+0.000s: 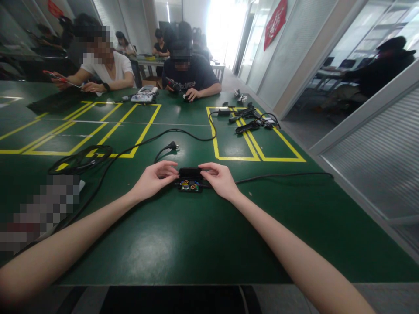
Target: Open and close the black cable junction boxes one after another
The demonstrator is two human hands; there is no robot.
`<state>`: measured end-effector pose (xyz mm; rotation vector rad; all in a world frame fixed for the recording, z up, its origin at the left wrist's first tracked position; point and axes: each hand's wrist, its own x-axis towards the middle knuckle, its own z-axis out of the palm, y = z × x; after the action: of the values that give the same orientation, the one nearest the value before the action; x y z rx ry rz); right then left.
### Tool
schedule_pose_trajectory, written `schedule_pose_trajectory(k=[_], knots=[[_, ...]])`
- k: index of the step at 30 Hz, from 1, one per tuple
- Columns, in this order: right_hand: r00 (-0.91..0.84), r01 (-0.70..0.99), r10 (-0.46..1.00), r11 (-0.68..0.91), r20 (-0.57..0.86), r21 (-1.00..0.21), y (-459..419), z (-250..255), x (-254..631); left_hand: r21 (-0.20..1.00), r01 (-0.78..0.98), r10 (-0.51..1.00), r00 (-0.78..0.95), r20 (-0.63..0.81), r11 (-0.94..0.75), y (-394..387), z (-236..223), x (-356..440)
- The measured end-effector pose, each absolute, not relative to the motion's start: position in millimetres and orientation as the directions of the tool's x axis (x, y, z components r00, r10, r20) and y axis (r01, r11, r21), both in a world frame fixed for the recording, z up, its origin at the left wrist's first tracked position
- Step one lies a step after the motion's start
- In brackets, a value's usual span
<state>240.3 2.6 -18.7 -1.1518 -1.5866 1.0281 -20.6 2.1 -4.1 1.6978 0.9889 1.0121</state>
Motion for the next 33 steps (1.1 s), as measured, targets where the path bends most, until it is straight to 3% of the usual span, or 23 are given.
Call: schedule_pose_trajectory(k=[9,33], knots=[[-0.165,0.083,0.972,0.184,0.169,-0.979,1.0,-17.6,239.4,0.966,0.149,0.937,0.311,0.159,-0.214,1.3,-3.0,-20.3],[-0.213,0.119,0.954,0.240,0.211,-0.963,-3.4,-17.2,240.7,0.968,0.143,0.930,0.338,0.146,-0.205,0.7,0.4,-19.6]])
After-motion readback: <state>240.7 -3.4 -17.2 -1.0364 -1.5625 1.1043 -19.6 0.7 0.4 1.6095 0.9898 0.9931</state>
